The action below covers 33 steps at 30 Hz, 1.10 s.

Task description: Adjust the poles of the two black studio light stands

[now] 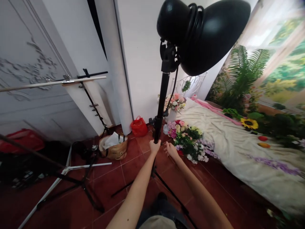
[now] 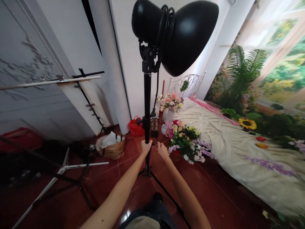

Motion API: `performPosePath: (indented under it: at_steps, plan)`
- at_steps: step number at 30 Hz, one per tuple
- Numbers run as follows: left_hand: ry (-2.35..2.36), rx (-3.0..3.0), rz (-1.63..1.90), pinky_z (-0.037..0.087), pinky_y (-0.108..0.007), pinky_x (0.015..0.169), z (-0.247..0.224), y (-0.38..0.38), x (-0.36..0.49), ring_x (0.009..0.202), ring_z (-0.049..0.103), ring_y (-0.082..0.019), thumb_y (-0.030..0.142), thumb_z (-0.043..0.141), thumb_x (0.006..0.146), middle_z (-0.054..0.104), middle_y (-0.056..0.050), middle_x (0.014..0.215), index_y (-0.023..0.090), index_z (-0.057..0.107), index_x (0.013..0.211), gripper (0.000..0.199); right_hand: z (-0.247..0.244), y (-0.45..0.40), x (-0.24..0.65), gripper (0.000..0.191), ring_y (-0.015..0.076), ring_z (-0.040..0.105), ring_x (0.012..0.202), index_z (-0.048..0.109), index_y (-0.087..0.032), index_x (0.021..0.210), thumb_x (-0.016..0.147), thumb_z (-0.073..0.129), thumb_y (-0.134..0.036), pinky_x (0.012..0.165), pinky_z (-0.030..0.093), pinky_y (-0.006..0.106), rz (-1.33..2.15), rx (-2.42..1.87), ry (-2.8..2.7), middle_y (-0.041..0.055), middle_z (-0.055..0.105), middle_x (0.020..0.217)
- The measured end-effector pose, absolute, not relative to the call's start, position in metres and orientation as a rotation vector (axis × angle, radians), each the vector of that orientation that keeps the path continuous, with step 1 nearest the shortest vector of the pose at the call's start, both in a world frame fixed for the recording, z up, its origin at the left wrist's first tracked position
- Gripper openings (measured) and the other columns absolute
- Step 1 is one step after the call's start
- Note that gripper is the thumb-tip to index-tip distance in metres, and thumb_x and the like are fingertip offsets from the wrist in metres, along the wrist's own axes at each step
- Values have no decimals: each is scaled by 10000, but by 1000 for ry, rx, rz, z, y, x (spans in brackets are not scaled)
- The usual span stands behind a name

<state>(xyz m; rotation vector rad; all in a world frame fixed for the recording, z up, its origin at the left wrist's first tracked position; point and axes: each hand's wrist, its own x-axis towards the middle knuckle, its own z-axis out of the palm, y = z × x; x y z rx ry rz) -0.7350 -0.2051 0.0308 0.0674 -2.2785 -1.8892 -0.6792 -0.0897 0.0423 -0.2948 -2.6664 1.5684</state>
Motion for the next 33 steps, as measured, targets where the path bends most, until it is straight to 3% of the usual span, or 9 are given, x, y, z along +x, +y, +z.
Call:
performPosePath:
  at_steps: [3,11,20,26,30,33]
  plan:
    - [-2264,91,-1899,348,-196,460,33,-204,-735,495,511,-122,358,580,627,537,-24,490,122,555,498,269,51,-101,-714,474,157,571,506,597,-162,699,812,383,-570,523,428,250,1775,-332,-2618,44,581,511]
    - [-2227,73,-1850,318,-196,445,29,-202,-738,461,462,-104,362,577,638,494,-11,471,131,524,469,291,24,-98,-736,387,136,555,448,529,-165,565,740,528,-510,469,443,239,2023,-437,-2625,-2,526,434]
    - [-2212,131,-1846,291,-196,441,27,-200,-740,440,432,-95,354,593,619,479,-5,449,130,516,455,288,2,-73,-733,427,92,540,553,551,-166,740,652,605,-581,555,458,223,2313,-190,-2534,-19,563,619]
    - [-2196,117,-1864,270,-191,428,21,-199,-742,433,408,-85,353,593,622,460,3,443,139,489,442,298,-14,-78,-725,536,99,534,651,551,-183,846,657,507,-683,624,446,223,2281,-45,-2452,0,563,752]
    - [-2191,100,-1862,273,-192,434,23,-198,-741,431,402,-82,347,582,629,446,8,439,136,495,441,296,-6,-70,-728,522,115,546,661,583,-167,890,692,504,-644,633,456,251,2243,21,-2529,23,592,779]
    - [-2170,127,-1890,286,-191,441,27,-197,-739,440,417,-86,342,589,622,461,5,447,129,517,458,278,18,-60,-745,437,130,572,705,606,-150,941,733,532,-527,640,465,255,1767,337,-2992,46,629,843]
